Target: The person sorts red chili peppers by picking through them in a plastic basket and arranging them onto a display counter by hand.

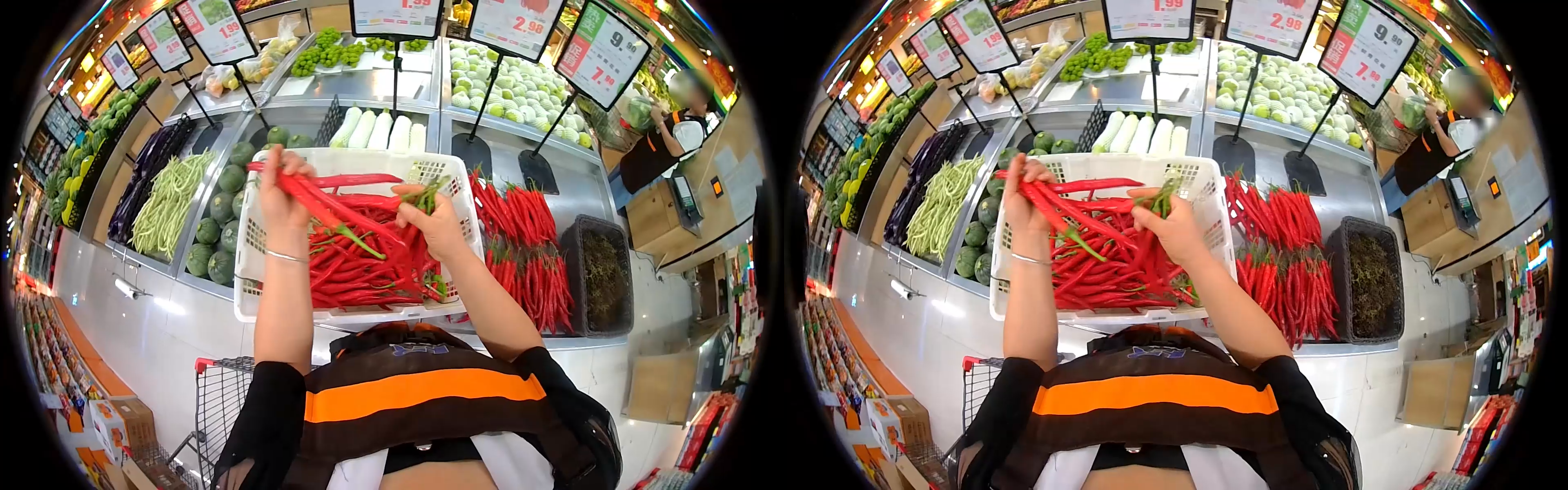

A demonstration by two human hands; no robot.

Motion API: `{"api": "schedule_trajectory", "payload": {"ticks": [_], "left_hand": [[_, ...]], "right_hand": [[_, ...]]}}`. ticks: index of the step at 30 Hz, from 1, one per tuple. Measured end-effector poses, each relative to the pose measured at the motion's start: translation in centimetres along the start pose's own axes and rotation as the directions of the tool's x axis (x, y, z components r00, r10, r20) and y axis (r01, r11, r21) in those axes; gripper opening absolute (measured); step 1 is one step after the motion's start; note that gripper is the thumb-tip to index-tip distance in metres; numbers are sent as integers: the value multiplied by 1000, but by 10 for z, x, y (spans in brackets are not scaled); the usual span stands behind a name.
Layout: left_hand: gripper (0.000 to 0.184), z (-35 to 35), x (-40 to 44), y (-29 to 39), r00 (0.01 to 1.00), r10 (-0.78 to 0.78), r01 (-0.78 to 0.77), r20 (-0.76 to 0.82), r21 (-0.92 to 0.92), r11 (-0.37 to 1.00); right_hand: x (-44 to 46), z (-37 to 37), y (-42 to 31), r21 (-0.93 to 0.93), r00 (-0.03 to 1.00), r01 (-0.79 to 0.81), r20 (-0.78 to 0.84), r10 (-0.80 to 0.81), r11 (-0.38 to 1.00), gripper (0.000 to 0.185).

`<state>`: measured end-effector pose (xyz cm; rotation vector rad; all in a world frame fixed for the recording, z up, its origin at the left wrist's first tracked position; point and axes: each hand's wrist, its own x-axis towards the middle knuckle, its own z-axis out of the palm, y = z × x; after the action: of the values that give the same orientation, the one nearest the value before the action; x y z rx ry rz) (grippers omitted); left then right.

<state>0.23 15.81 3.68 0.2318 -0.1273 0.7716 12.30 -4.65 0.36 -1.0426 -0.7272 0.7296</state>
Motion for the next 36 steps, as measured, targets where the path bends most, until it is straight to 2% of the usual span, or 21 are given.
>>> {"api": "schedule_trajectory", "payload": {"ticks": [1,4,5,7,8,10,12,14,16,18,21,22,24,25,26,28,29,32,33,34,36], "left_hand": [[10,-3,-1,-6,1000,-13,13,-14,34,999],[8,-12,-1,-19,998,-37,43,-56,99,994],[9,-15,-2,-23,992,-37,50,-119,103,993],[10,-16,-2,-22,965,-5,31,-261,97,995],[10,-22,3,-16,965,-1,27,-263,95,995],[10,-45,12,6,912,91,-60,-400,90,994],[18,-52,21,22,792,206,-126,-575,176,976],[23,-38,13,21,756,261,-176,-600,198,964],[25,-54,15,13,756,299,-215,-583,210,954],[26,-60,16,0,760,326,-243,-562,219,945],[27,-20,-3,-35,771,470,-258,-430,464,848],[27,-16,-9,-47,774,464,-250,-431,464,850],[27,-10,-19,-67,822,502,-281,-270,575,769],[26,5,-31,-72,853,434,-156,-290,651,743],[26,-5,-30,-77,853,432,-154,-292,651,744],[27,-27,-29,-86,893,438,-214,-103,760,614],[27,-32,-28,-86,894,435,-213,-102,759,615],[39,-34,-25,-74,933,344,-62,-109,891,451],[42,-28,-23,-64,944,284,-41,-167,796,604],[43,-21,-20,-56,944,284,-67,-166,748,661],[40,-21,-10,-35,972,149,9,-183,660,751]], "right_hand": [[1,1,4,135,999,8,-50,-1,991,27],[0,2,2,328,996,61,-86,-35,943,22],[-2,1,-1,210,992,59,-120,-34,976,14],[-2,-3,-4,180,989,69,-141,-44,981,11],[-2,-7,-7,148,984,86,-169,-61,985,9],[-6,-22,-20,316,958,117,-286,-23,942,8],[-6,-56,-15,304,944,225,-304,-129,926,7],[-8,-60,-14,229,918,267,-357,-175,936,8],[-13,-39,-25,-97,949,120,-281,-143,988,7],[-16,-16,-25,-243,983,9,-178,-54,970,18],[-9,12,-25,-154,991,-69,-123,50,986,39],[-7,12,-23,-153,990,-70,-132,50,986,39],[0,11,-18,64,987,-10,-157,19,998,38],[3,11,-16,130,980,22,-200,4,991,32],[5,8,-16,129,979,21,-202,6,991,32],[6,0,-19,319,965,37,-257,49,947,25],[7,-10,-16,279,971,20,-234,48,960,19],[8,-24,-23,218,949,94,-315,-21,971,18],[9,-30,-26,220,948,94,-316,-20,971,18],[10,-36,-29,254,943,133,-329,-44,958,16],[13,-48,-36,322,931,212,-354,-90,922,14]]}}
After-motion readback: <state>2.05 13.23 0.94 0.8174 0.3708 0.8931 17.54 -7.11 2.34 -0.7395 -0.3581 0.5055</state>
